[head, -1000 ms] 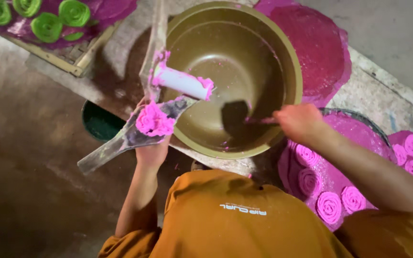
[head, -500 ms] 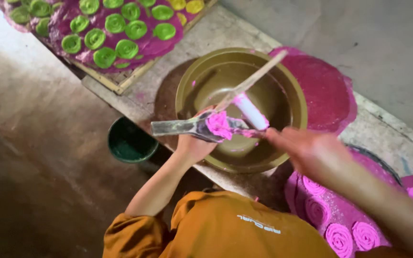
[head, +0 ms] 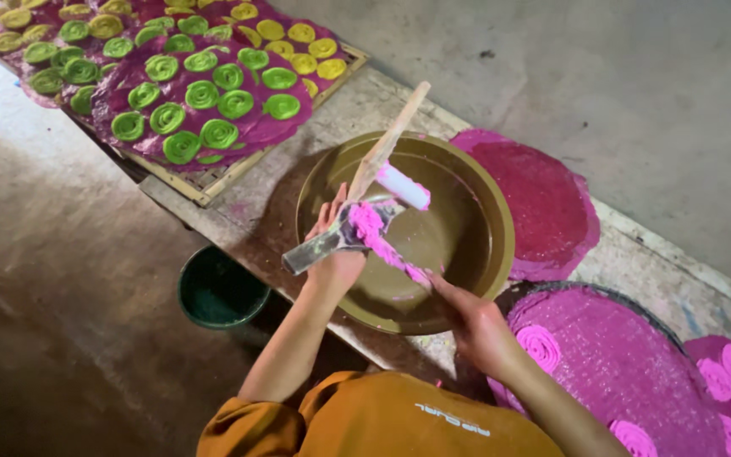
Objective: The person uses a wooden roller and scraper to form pink paste into rose-shaped rolls on a glittery pink mat. They repeatedly clean the tools in a water basin and continue forming rolls. Later, they lift a steamer lid to reveal cooked pink and green rolls, then place a perforated tray over the mat.
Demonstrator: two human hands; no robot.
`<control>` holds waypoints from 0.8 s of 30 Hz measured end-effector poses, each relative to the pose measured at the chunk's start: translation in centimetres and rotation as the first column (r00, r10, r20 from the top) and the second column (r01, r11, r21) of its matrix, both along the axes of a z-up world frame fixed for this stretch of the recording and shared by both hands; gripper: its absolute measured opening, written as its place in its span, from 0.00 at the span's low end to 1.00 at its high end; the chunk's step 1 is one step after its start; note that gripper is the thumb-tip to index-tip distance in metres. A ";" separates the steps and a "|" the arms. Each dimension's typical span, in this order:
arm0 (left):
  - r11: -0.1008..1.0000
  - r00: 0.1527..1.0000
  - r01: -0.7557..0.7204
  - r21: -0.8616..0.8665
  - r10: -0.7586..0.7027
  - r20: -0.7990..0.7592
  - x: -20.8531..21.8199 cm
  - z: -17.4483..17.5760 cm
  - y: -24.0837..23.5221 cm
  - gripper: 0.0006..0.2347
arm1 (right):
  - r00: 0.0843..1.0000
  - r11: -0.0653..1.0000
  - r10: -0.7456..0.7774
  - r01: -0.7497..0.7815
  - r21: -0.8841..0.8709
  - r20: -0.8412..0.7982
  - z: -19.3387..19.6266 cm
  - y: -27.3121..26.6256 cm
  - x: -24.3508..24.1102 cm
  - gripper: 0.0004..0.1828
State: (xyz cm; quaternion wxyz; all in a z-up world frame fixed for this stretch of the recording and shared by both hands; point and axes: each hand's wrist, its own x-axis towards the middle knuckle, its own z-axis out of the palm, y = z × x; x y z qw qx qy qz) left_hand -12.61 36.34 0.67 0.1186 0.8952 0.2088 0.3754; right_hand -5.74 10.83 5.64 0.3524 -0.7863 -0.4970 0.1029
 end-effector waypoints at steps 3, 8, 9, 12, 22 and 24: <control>0.994 0.985 0.106 0.028 -0.109 0.134 0.2 -0.2 -0.1 0.19 | 0.994 1.000 -0.013 0.010 -0.027 -0.109 0.3 -1.4 2.2 0.28; 0.996 0.994 0.065 0.056 -0.070 0.079 2.0 -0.9 -1.6 0.23 | 0.993 0.989 -0.119 0.120 0.086 -0.017 -1.9 0.6 2.4 0.28; 0.997 0.997 0.047 0.061 -0.050 0.053 2.2 -0.9 -1.3 0.24 | 0.995 0.989 -0.101 0.100 0.107 0.006 -2.8 1.0 1.7 0.28; 0.983 0.999 -0.020 0.181 0.014 0.033 2.6 -0.9 0.4 0.22 | 0.999 0.996 -0.038 0.034 0.087 0.038 -3.2 1.0 0.7 0.27; 0.918 0.918 0.396 0.035 -0.395 -0.020 -0.4 0.6 -0.9 0.28 | 0.907 0.735 0.194 0.119 -0.668 0.375 9.9 3.2 3.2 0.19; 0.899 0.908 0.416 0.135 -0.419 -0.005 0.0 0.6 -1.7 0.26 | 0.704 0.719 0.392 0.167 -0.675 0.592 9.3 4.1 1.3 0.22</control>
